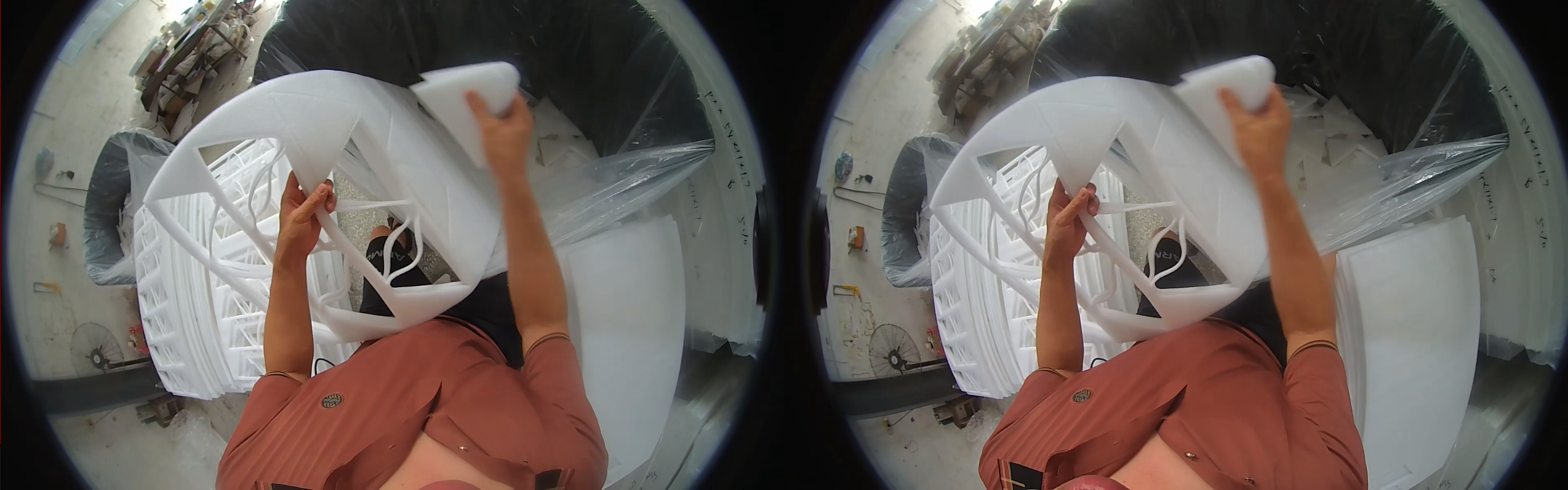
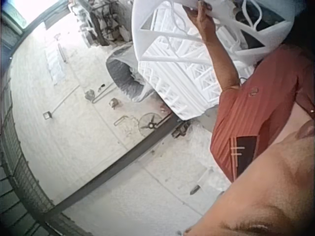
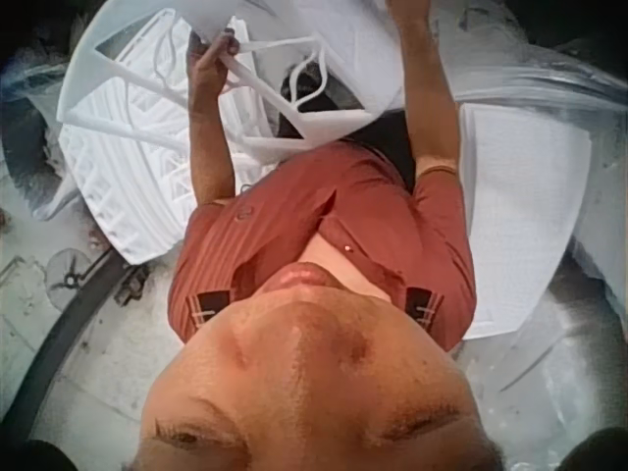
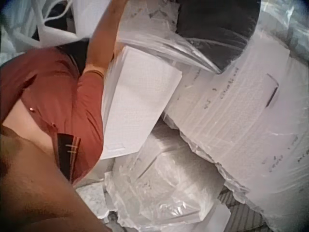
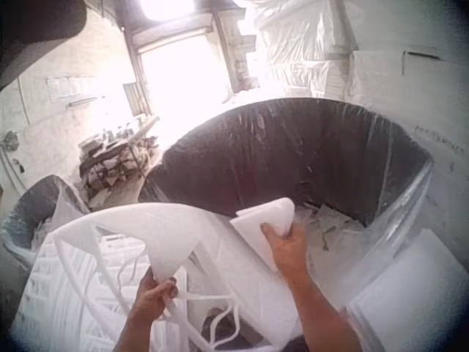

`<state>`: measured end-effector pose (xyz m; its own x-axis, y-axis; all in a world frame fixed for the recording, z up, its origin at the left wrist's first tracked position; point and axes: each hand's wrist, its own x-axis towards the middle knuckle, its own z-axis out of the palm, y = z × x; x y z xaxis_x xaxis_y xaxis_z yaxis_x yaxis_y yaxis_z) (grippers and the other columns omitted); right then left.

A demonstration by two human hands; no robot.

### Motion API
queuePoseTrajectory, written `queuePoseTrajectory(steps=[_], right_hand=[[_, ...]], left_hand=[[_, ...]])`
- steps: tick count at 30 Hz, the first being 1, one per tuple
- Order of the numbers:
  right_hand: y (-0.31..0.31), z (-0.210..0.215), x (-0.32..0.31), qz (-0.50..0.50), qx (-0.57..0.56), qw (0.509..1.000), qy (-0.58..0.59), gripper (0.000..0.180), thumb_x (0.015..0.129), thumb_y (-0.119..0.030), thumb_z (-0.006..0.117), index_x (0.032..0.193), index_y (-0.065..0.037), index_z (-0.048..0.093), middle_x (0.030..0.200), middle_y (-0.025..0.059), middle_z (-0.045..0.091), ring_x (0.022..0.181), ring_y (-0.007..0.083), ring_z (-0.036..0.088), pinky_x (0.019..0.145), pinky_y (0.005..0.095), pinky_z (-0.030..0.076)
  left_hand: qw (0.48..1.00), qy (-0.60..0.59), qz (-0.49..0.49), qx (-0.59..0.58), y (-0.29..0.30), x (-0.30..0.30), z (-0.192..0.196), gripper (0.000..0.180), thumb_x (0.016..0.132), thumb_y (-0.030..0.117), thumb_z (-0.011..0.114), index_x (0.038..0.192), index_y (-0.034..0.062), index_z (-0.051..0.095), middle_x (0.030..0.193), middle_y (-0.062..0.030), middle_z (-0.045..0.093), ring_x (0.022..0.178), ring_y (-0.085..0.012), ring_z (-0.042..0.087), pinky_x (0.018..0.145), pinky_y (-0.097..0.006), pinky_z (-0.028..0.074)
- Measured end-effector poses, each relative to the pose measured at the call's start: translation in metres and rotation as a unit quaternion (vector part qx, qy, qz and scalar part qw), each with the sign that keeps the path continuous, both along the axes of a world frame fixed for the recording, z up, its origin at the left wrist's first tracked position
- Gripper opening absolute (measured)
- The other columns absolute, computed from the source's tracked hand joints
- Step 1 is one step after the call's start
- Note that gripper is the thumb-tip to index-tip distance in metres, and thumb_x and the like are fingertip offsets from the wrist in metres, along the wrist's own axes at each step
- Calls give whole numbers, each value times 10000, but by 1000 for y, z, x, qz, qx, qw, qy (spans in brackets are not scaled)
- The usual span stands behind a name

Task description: The recorder is removing small foam cutouts from larger foam structures and placing them into a bin.

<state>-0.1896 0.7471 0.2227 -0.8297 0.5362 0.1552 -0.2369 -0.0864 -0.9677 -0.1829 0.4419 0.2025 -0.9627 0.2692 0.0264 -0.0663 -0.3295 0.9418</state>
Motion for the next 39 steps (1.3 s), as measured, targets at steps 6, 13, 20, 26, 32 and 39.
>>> queuePoseTrajectory(steps=[6,13,20,26,32,39], right_hand=[[-107,-6,-6,189,320,914,160,1071,564,-297,904,1414,-45,304,1300,217,484,1204,319,499,1035,390,396],[-42,-20,-31,284,138,948,39,595,684,-232,855,1180,-61,574,1060,102,659,977,213,633,907,360,503],[87,-57,-16,157,-315,934,58,545,798,-247,770,1202,25,526,1105,111,631,987,195,615,871,333,494],[56,-47,58,72,248,966,-14,1095,623,-490,839,1440,-8,290,1450,213,351,1368,325,313,1097,413,292],[-55,-59,135,289,449,844,54,1022,625,-365,841,1452,-76,316,1495,181,292,1416,394,187,1132,527,176],[-99,-143,122,236,525,813,88,577,838,-19,462,1406,-20,364,1435,259,332,1328,452,324,1085,552,275]], left_hand=[[997,40,-45,-48,14,5,-13,920,847,737,359,1419,18,309,933,-5,533,688,-81,456,632,-229,378],[990,-8,-65,-125,17,16,15,521,889,79,610,1372,14,428,600,39,426,486,-48,373,455,-216,286],[993,36,36,-106,13,-9,39,406,901,79,594,1284,-14,496,571,49,418,471,-37,371,436,-195,286],[984,131,82,-92,-44,-38,99,482,951,198,542,1347,-44,412,609,60,407,497,-36,354,496,-182,303],[987,117,99,-48,-139,-43,132,453,963,226,534,1323,-27,428,642,14,424,523,-81,383,497,-199,317],[605,355,427,-570,-104,21,67,431,877,283,676,1163,-24,579,841,-98,656,762,-167,634,682,-289,493]])
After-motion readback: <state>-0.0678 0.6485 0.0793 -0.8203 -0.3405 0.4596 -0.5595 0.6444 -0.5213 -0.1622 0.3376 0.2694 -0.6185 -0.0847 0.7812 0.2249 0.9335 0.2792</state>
